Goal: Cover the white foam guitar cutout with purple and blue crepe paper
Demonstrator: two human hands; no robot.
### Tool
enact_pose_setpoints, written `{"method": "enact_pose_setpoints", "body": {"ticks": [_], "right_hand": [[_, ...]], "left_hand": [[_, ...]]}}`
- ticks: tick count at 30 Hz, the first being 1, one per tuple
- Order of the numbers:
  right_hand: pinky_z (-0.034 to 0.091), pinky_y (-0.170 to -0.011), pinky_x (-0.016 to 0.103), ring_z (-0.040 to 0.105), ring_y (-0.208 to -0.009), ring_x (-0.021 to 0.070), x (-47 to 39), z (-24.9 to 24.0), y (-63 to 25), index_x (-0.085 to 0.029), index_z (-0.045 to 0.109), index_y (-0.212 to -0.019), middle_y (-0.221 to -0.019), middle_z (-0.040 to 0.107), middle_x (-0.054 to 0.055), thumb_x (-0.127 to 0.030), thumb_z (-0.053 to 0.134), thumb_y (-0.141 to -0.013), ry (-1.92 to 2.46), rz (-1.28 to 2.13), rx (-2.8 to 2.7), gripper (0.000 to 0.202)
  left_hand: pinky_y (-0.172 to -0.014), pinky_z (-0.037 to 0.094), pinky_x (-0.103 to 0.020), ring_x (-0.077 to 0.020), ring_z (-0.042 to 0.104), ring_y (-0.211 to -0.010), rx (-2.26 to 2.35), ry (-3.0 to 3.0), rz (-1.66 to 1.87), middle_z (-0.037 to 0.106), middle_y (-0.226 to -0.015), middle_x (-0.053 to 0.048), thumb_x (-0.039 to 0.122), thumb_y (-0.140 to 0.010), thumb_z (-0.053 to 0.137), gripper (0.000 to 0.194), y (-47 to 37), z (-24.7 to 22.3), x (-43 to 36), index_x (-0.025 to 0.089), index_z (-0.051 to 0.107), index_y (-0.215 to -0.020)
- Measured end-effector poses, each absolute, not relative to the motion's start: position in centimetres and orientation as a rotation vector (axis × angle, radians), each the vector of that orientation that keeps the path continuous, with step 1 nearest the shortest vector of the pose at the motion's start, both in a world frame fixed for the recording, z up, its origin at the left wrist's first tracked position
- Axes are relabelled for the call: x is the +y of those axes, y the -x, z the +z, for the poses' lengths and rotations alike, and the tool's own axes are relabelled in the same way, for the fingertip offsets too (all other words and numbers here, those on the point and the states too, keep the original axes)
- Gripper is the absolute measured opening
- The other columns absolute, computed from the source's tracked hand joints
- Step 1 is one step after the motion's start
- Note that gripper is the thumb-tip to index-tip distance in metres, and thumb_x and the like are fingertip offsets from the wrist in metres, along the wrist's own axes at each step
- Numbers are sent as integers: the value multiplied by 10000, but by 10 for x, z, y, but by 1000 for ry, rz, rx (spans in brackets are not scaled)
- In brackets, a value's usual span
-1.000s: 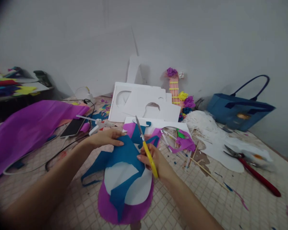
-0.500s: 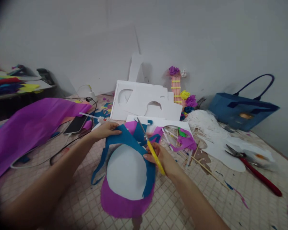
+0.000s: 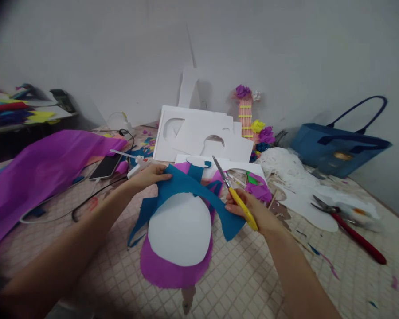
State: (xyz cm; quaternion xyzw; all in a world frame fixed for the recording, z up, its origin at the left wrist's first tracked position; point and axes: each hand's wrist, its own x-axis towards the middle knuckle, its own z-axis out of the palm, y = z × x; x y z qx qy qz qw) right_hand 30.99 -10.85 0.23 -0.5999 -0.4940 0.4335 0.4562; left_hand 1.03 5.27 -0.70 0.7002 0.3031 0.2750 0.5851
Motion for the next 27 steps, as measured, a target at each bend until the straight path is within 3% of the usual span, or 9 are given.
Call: {"method": "enact_pose_setpoints", "body": {"ticks": [9, 16, 27], "right_hand": [[483, -673, 235, 572, -780, 158, -103, -5, -326, -236, 627, -860, -807, 602, -18, -396, 864, -573, 1469, 1180, -1206, 406], [469, -650, 236, 559, -764, 153, -103, -7, -325, -227, 633, -821, -790, 607, -12, -411, 880, -534, 1479, 1178, -1209, 421], [493, -678, 268, 572, -790, 179, -104, -3, -328, -227, 655, -822, -800, 617, 3, -427, 883, -517, 1489, 1121, -1212, 430]], "left_hand": [[-776, 527, -374, -246, 661, -889, 734, -1686, 632, 712, -898, -66, 396, -631, 788, 488, -15, -16, 53, 149, 625, -1020], [-727, 523, -342, -215, 648, -795, 773, -1724, 693, 692, -775, -34, 347, -663, 749, 276, -17, -20, 57, 144, 650, -822], [-726, 538, -346, -214, 669, -800, 755, -1662, 729, 727, -859, -38, 428, -683, 729, 305, -16, -18, 57, 165, 666, -824]]}}
